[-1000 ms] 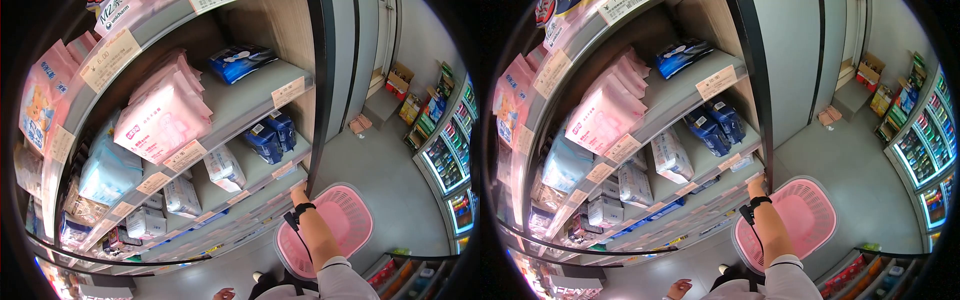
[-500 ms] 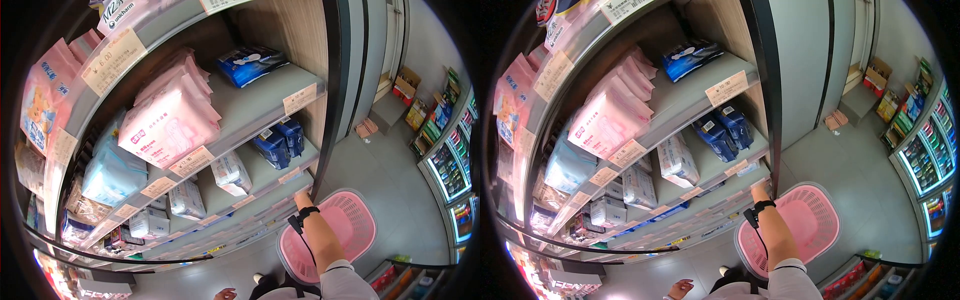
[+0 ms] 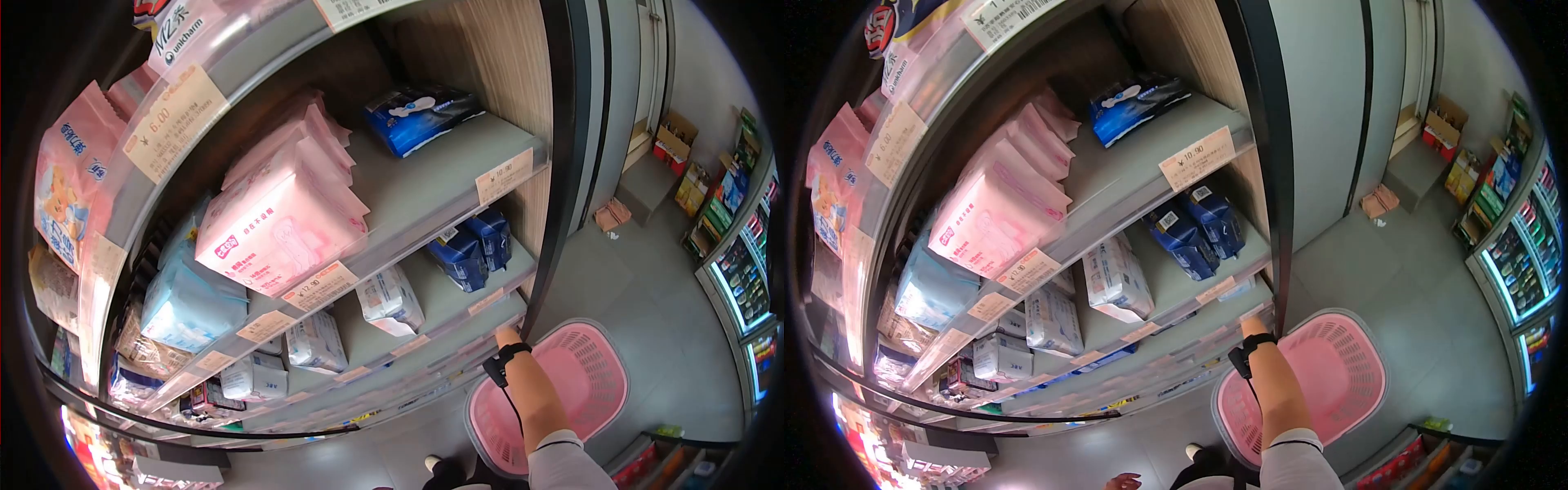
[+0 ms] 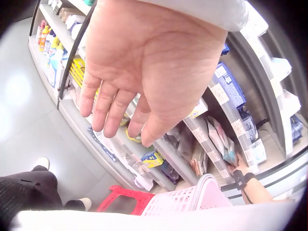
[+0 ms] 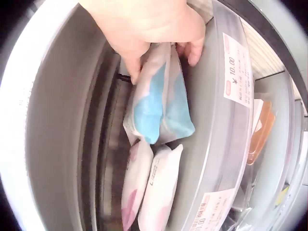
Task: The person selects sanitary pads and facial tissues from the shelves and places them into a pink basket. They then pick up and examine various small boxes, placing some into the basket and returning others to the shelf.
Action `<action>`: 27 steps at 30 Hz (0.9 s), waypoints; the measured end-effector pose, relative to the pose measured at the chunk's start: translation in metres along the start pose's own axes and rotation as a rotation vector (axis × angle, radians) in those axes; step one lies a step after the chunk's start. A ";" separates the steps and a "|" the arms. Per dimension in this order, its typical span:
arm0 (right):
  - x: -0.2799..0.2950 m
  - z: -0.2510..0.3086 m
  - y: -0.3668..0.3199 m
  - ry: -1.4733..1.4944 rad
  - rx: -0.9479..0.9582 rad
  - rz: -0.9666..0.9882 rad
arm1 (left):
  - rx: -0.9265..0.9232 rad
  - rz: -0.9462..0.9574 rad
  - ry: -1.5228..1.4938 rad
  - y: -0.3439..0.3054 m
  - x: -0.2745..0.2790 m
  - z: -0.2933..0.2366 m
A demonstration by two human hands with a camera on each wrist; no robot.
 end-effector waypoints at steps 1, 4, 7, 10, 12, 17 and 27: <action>0.001 0.002 -0.001 -0.020 0.005 0.003 | -0.015 0.004 -0.042 0.004 -0.001 0.009; -0.039 0.040 0.039 -0.080 0.029 0.015 | -0.038 -0.009 -0.082 0.007 -0.003 0.011; -0.036 0.045 0.036 -0.143 0.057 0.019 | -0.057 -0.018 -0.079 0.008 -0.004 0.010; -0.021 0.045 0.019 -0.213 0.087 0.020 | -0.059 0.013 -0.088 0.012 -0.009 0.010; -0.015 0.063 0.013 -0.620 0.181 -0.053 | -0.050 0.037 -0.091 0.017 -0.012 0.013; 0.013 0.037 -0.003 -0.472 -0.074 -0.126 | -0.156 0.068 0.063 0.021 -0.016 -0.023; 0.034 0.049 -0.068 -0.081 -0.058 -0.297 | -0.354 0.196 0.153 0.091 -0.011 -0.110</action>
Point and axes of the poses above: each hand's wrist, its own y-axis towards the middle knuckle, its own x-axis out of the back of the hand, z = x × y, the point moved 10 cm from there along y, towards the middle knuckle, and after that the axes turned 12 degrees about z, right-handed, at the moved point
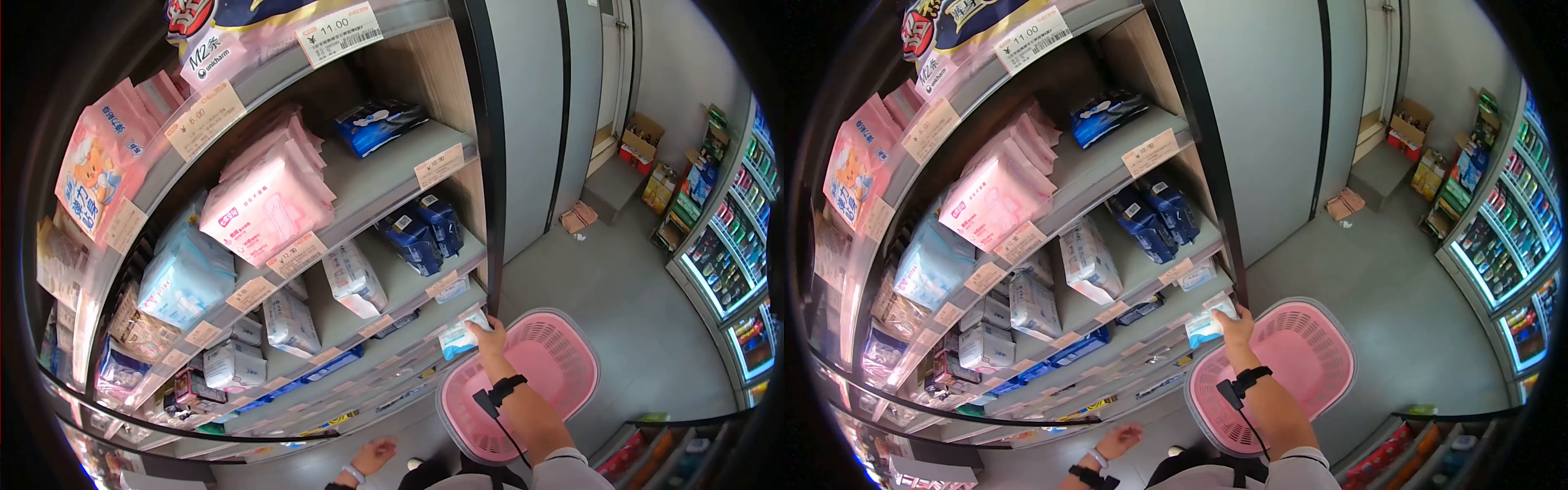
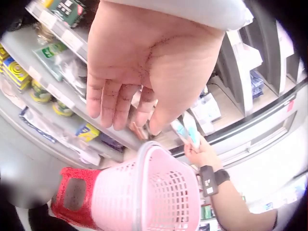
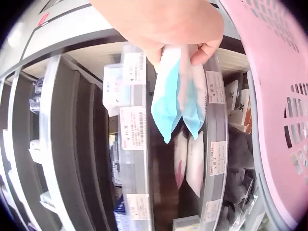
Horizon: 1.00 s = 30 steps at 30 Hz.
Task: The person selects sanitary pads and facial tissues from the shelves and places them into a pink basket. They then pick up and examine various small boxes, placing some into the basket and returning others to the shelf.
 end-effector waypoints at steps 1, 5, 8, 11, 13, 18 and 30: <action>0.008 0.005 -0.008 -0.008 0.004 -0.007 | -0.031 0.009 -0.004 0.015 0.003 -0.015; 0.036 0.009 -0.046 0.108 -0.078 0.131 | -0.099 0.076 -0.262 0.076 -0.002 -0.071; 0.056 0.036 -0.094 0.044 -0.100 0.201 | -0.076 0.165 -0.553 0.109 -0.028 -0.095; 0.065 0.056 -0.136 0.051 -0.137 0.247 | -0.007 0.201 -0.816 0.126 -0.058 -0.099; 0.068 0.057 -0.154 0.099 -0.154 0.265 | -0.095 0.367 -1.083 0.119 -0.083 -0.135; 0.078 0.051 -0.180 -0.159 -0.045 0.225 | -0.362 0.158 -0.974 0.119 -0.087 -0.164; 0.078 -0.030 -0.172 -0.148 -0.420 0.855 | -0.027 0.001 -0.958 0.129 -0.108 -0.129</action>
Point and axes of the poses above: each hand's wrist, its own y-axis towards the middle knuckle, its own x-axis out of the back of the hand, z = x × y, the point moved 10 cm from there along y, towards the middle knuckle, and after that the axes turned 12 degrees about z, right-handed, at the moved point
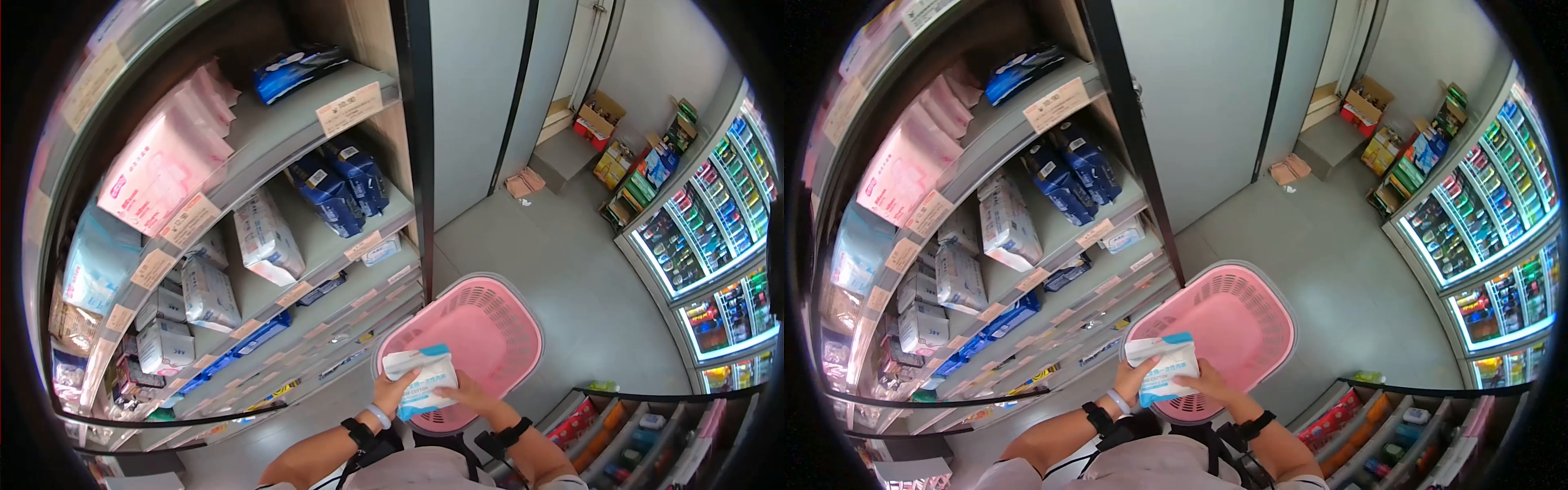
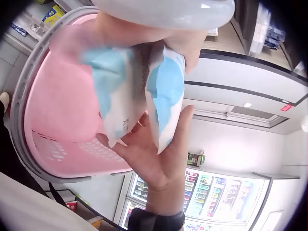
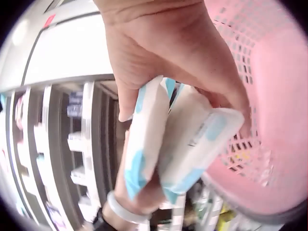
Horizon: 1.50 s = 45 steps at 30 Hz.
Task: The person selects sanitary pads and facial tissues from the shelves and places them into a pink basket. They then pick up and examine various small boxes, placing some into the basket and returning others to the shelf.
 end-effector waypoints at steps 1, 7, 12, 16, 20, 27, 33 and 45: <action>-0.002 0.016 -0.004 0.001 0.000 -0.010 | 0.054 -0.015 0.014 0.001 0.000 0.006; -0.005 0.031 0.000 0.241 -0.053 0.072 | 0.091 0.117 0.100 0.025 -0.006 0.022; 0.128 -0.030 0.040 -0.082 -0.106 -0.268 | 0.101 -0.081 0.300 0.019 0.046 0.020; 0.227 -0.022 0.043 -0.785 -0.327 -0.702 | 0.099 -0.106 0.286 -0.001 0.082 0.009; 0.254 -0.030 0.051 -1.159 -0.594 -0.843 | 0.150 -0.192 0.308 -0.025 0.123 0.021; 0.209 0.010 0.055 -1.595 -0.538 -0.900 | 0.227 -0.338 0.199 -0.057 0.157 0.041; 0.204 0.017 0.066 -1.720 -0.628 -0.879 | 0.190 -0.320 0.194 -0.058 0.155 0.033; 0.068 0.135 0.060 -1.260 0.471 -0.702 | 0.138 -0.282 0.176 -0.067 0.148 0.022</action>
Point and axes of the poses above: each hand's wrist, its own y-axis towards the middle knuckle, its own x-axis out of the back of the hand, z = x × y, the point moved 10 cm from there along y, towards the middle knuckle, and after that the axes turned 12 degrees about z, right-handed, at the moved point
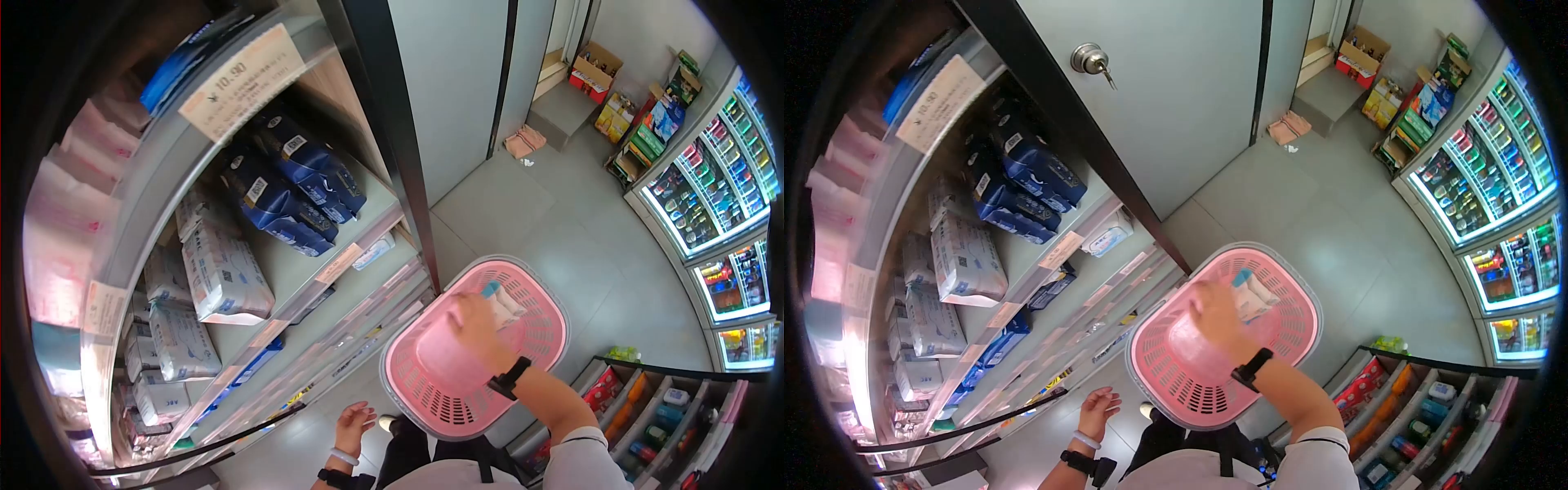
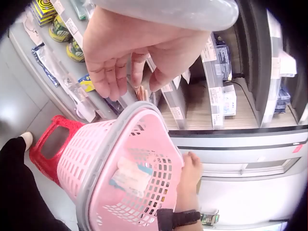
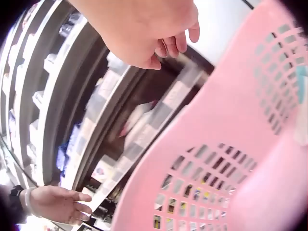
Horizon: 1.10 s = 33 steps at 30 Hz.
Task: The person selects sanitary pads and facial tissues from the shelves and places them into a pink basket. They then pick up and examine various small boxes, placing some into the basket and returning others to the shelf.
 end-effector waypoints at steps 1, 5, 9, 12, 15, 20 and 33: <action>-0.003 0.023 0.007 0.073 0.051 0.016 | 0.003 0.006 -0.014 -0.001 0.001 0.003; -0.025 0.098 0.046 0.244 0.160 0.024 | -0.012 0.002 -0.055 -0.013 0.005 0.005; -0.094 0.112 0.081 0.157 0.135 0.108 | -0.047 -0.031 -0.072 -0.039 0.021 0.006; -0.132 0.112 0.099 0.114 0.033 0.162 | -0.040 -0.099 -0.127 -0.060 0.048 0.025; -0.160 0.105 0.110 0.112 -0.149 0.327 | -0.042 -0.173 -0.178 -0.083 0.066 0.033; -0.196 0.112 0.125 -0.138 -0.177 0.402 | -0.058 -0.246 -0.249 -0.107 0.087 0.053; -0.180 0.063 0.084 0.699 -0.441 0.334 | -0.048 -0.293 -0.278 -0.124 0.101 0.073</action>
Point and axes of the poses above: each hand's wrist, its own y-axis towards the middle knuckle, its own x-axis out of the back of the hand, z = x × y, the point moved 10 cm from there along y, towards the middle knuckle, and after that the axes turned 12 degrees about z, right-handed, at the moved point
